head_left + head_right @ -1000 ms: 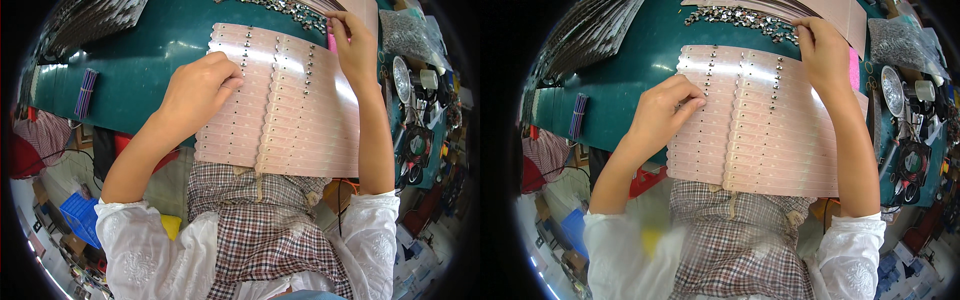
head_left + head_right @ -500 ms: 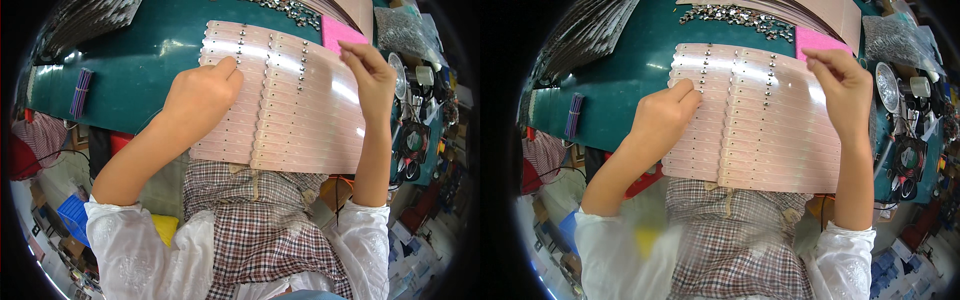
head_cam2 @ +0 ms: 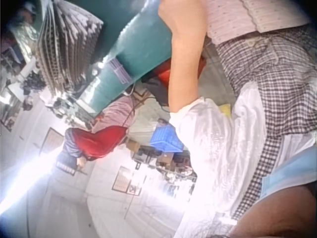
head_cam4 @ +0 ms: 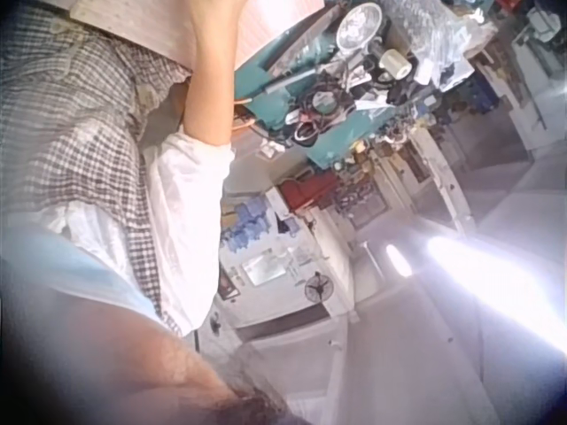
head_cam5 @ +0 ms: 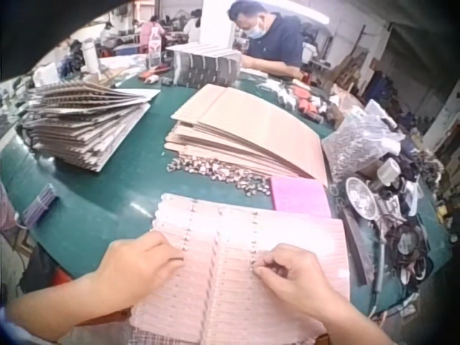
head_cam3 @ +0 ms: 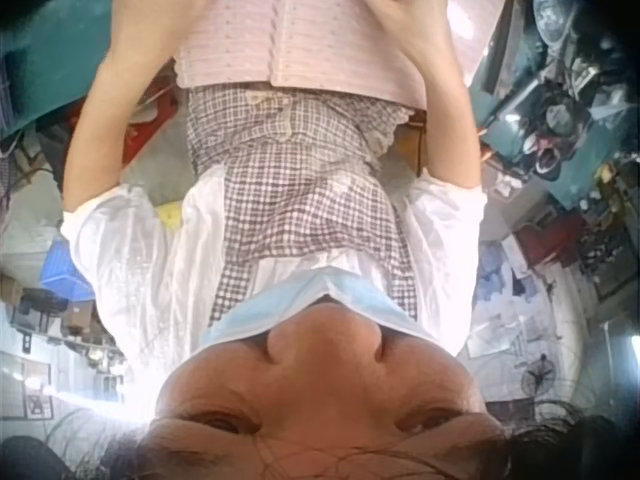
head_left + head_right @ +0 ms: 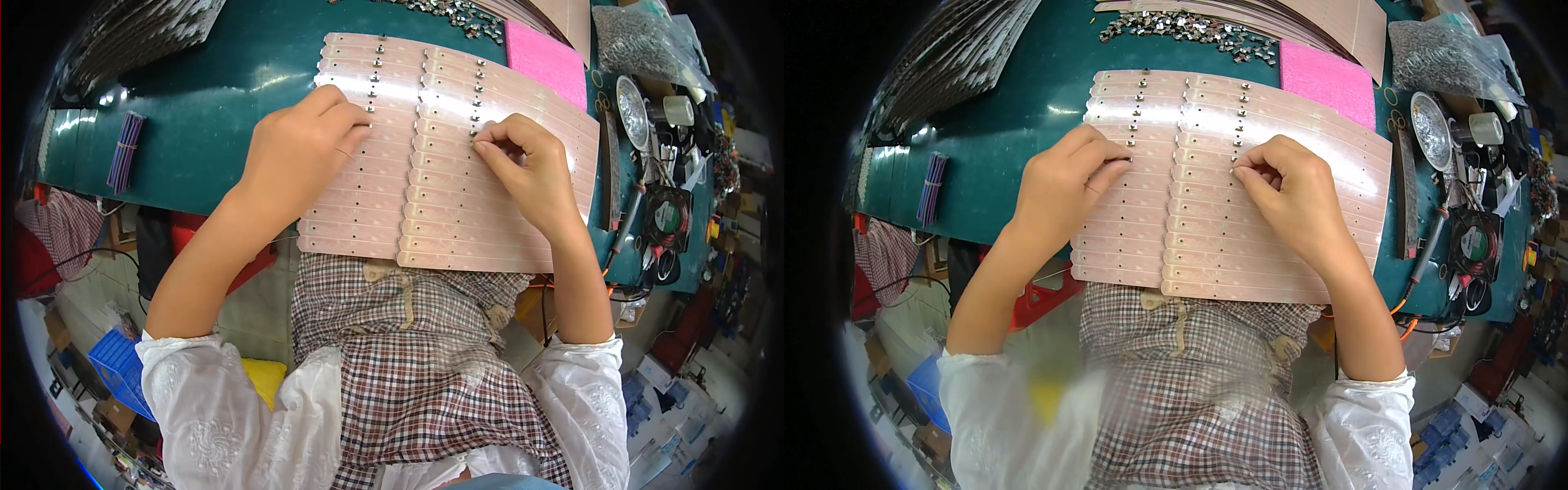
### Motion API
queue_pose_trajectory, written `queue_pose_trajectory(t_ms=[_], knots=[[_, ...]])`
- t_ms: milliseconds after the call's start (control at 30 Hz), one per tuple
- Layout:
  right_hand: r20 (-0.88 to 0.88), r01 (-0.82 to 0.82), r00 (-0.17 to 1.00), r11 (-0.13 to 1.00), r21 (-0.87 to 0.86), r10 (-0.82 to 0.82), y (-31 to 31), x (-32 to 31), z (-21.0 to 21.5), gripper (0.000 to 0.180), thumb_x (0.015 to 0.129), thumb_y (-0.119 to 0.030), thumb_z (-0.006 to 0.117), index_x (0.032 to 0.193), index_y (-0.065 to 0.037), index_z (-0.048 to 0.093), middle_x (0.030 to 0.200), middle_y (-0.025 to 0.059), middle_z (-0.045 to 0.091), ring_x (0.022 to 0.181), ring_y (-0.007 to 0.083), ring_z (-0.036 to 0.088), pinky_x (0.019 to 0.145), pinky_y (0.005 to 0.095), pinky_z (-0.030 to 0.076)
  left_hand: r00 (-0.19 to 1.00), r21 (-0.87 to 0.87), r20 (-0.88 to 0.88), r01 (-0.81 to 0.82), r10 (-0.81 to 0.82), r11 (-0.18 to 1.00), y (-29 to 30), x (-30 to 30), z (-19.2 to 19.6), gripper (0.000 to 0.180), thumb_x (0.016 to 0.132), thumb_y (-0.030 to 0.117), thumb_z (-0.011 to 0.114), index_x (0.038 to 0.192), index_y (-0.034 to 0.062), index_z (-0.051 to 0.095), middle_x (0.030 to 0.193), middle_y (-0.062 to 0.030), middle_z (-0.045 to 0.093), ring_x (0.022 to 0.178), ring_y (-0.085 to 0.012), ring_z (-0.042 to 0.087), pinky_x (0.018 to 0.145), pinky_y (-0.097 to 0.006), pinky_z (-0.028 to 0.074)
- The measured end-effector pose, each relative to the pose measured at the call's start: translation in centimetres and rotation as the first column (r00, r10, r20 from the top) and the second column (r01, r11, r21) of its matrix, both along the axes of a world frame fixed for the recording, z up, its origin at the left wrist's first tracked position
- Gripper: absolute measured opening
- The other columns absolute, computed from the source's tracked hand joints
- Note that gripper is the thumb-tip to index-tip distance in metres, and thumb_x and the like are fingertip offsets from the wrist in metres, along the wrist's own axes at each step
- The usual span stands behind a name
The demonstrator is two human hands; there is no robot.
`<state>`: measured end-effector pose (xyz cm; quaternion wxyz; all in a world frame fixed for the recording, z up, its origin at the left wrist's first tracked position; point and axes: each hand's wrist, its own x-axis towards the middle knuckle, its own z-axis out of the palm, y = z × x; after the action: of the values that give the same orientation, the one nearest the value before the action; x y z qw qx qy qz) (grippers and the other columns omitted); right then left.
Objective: The person places metal components onto an LED strip panel held in a jig, then solders the connections with a soldering iron and solder wire.
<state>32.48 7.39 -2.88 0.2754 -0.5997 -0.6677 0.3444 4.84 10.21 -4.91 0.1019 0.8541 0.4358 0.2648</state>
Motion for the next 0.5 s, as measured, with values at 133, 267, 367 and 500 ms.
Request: queue_pose_trajectory(t_ms=[133,267,367,500], knots=[[0.063,-0.035,0.998,0.998,0.045,0.032,-0.1,0.0,0.1,0.01,0.085,-0.004,0.071,0.091,0.003,0.069,0.083,0.0102,0.066,0.069,0.0169,0.06,0.065,0.0299,0.049,0.998,0.018,0.052,-0.025,0.025,1.0,0.6,-0.9,0.4,0.009,0.083,0.014,0.073,0.089,0.0088,0.069,0.087,-0.0036,0.064,0.071,-0.0252,0.066,0.062,-0.034,0.054],[0.091,-0.052,0.995,0.994,0.098,0.043,-0.1,-0.1,0.0,0.009,0.085,-0.005,0.071,0.09,0.002,0.068,0.083,0.0116,0.065,0.069,0.0202,0.061,0.065,0.0313,0.049,0.998,0.022,0.054,-0.042,0.041,0.999,1.4,-1.6,1.3,0.01,0.082,0.012,0.074,0.089,0.0073,0.068,0.086,-0.0041,0.065,0.071,-0.0256,0.066,0.062,-0.034,0.053],[0.065,-0.044,0.997,0.994,0.099,0.037,-0.2,0.0,-0.3,0.009,0.085,-0.005,0.071,0.09,0.002,0.068,0.083,0.0119,0.066,0.069,0.0207,0.061,0.065,0.0317,0.05,0.996,0.022,0.077,-0.053,0.051,0.998,1.9,-1.7,1.8,0.01,0.082,0.003,0.073,0.091,0.0022,0.069,0.085,-0.0067,0.066,0.073,-0.0213,0.064,0.058,-0.03,0.049],[0.073,-0.047,0.997,0.994,0.098,0.04,-0.2,-0.1,-0.2,0.009,0.085,-0.005,0.071,0.09,0.001,0.068,0.083,0.0118,0.065,0.069,0.0209,0.061,0.065,0.0316,0.049,0.995,0.047,0.093,-0.035,0.031,0.998,2.5,-1.7,2.0,0.008,0.083,0.003,0.072,0.091,0.002,0.068,0.083,-0.0057,0.065,0.072,-0.0181,0.063,0.055,-0.028,0.046]])
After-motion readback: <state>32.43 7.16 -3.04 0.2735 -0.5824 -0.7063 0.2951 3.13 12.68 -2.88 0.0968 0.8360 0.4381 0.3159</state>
